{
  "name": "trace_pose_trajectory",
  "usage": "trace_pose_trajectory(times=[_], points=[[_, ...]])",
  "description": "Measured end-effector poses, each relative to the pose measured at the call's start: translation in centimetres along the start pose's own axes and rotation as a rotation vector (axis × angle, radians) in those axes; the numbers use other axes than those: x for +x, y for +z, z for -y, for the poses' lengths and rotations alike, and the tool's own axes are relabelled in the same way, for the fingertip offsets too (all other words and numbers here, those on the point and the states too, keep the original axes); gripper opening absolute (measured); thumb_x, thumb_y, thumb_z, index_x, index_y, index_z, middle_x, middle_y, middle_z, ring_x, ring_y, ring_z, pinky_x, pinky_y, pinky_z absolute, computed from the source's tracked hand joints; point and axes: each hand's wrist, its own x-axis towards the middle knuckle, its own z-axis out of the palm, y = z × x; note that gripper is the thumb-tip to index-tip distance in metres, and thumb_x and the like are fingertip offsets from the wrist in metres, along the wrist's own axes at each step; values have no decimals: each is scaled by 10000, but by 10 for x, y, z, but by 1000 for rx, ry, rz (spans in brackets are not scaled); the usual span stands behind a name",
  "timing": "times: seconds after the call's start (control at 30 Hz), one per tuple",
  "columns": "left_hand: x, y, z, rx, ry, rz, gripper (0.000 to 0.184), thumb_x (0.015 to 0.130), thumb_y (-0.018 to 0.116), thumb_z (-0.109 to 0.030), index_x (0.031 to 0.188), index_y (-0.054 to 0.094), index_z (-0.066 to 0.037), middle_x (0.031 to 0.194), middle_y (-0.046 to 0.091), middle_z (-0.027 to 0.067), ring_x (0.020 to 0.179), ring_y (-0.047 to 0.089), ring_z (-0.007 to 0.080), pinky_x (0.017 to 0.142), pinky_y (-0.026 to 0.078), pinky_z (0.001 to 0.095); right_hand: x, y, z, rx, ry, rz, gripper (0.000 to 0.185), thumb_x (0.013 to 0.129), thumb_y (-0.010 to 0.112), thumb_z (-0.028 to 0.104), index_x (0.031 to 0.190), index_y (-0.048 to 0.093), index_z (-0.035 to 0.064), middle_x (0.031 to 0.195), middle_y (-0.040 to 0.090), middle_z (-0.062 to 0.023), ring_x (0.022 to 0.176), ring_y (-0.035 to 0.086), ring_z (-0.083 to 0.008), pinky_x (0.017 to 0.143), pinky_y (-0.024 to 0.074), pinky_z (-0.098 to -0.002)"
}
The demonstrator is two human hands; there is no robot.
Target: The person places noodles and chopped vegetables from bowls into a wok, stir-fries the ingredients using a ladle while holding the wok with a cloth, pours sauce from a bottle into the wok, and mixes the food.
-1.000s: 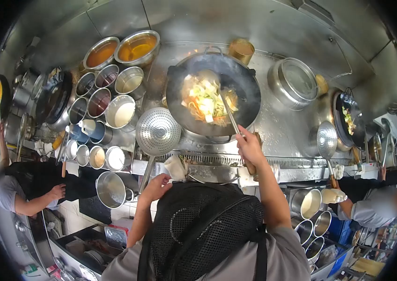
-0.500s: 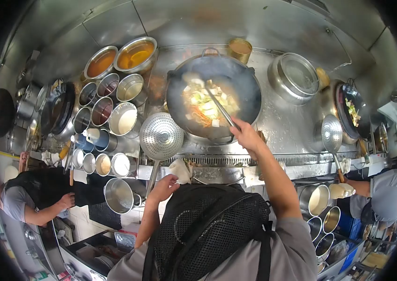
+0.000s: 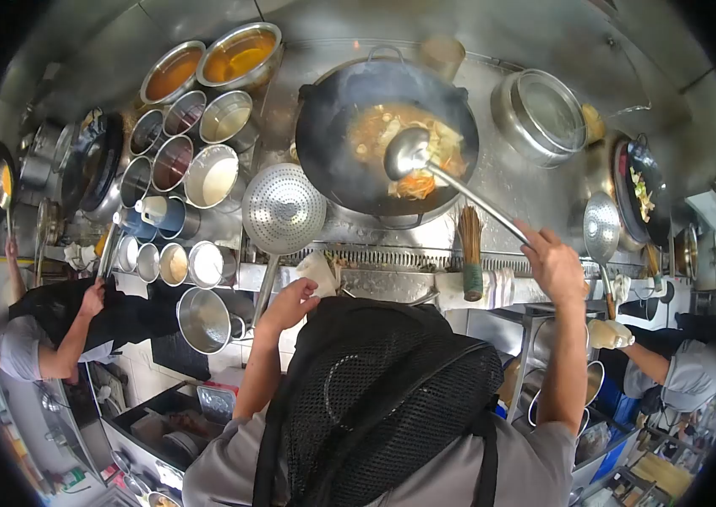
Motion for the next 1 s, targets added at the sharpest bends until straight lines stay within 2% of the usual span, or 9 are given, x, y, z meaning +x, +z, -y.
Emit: trace_pose_trajectory(times=[0.2,0.27,0.37,0.4,0.63,0.7,0.77,0.8,1.0], points=[[6,5,-5,-21,14,23,341,844,704,-201,1093,584,-1,1049,662,203,976,646,361,835,527,430,-31,-61,14,328,-148,-78,467,881,662,81,1339,573,71,862,672,-179,703,664,-324,703,506,-412],[7,6,-5,-17,14,25,341,846,702,-203,1095,584,-2,1050,661,203,981,644,362,841,524,430,-42,-67,18,521,49,150,456,918,633,89,1362,545,34,782,665,-137,605,610,-198,634,495,-346],[10,10,-4,-27,-10,41,340,853,697,-206,1101,585,-3,1054,661,202,990,640,364,854,517,431,-46,-62,38,811,315,418,450,948,610,109,1389,534,62,712,617,-65,546,510,-93,546,456,-284],[11,10,-4,-36,-21,46,341,855,694,-207,1106,586,-4,1062,661,202,994,640,364,854,517,430,-49,-41,37,885,215,370,442,976,590,140,1409,523,82,703,575,-15,515,478,-57,482,415,-246],[9,4,-2,-32,-17,27,361,871,687,-219,1144,589,-3,1058,661,169,960,652,294,853,518,389,-41,-4,71,1124,302,576,434,996,572,168,1421,517,97,683,523,2,508,453,-35,450,385,-233],[7,2,-6,-29,-33,30,359,865,689,-206,1140,587,0,1075,660,190,972,653,325,852,524,405,-30,-1,74,1056,323,614,442,982,577,151,1412,513,66,714,601,-79,555,548,-121,527,458,-285],[8,1,-9,-22,-41,36,356,858,692,-193,1136,584,3,1093,660,211,983,655,356,850,530,421,-24,20,73,808,52,345,457,959,581,120,1397,499,21,815,669,-187,677,634,-255,672,509,-351],[7,1,-10,-25,-39,36,354,859,692,-193,1134,584,3,1091,659,211,978,657,356,848,531,420,-19,17,72,743,72,346,455,939,591,104,1370,504,-10,976,675,-271,862,671,-380,816,507,-403],[4,5,6,-21,-33,18,371,863,692,-219,1141,595,8,1032,668,164,946,655,288,840,520,382,-31,-49,33,561,92,277,429,902,632,87,1318,570,2,1097,662,-276,979,666,-414,850,514,-424]])
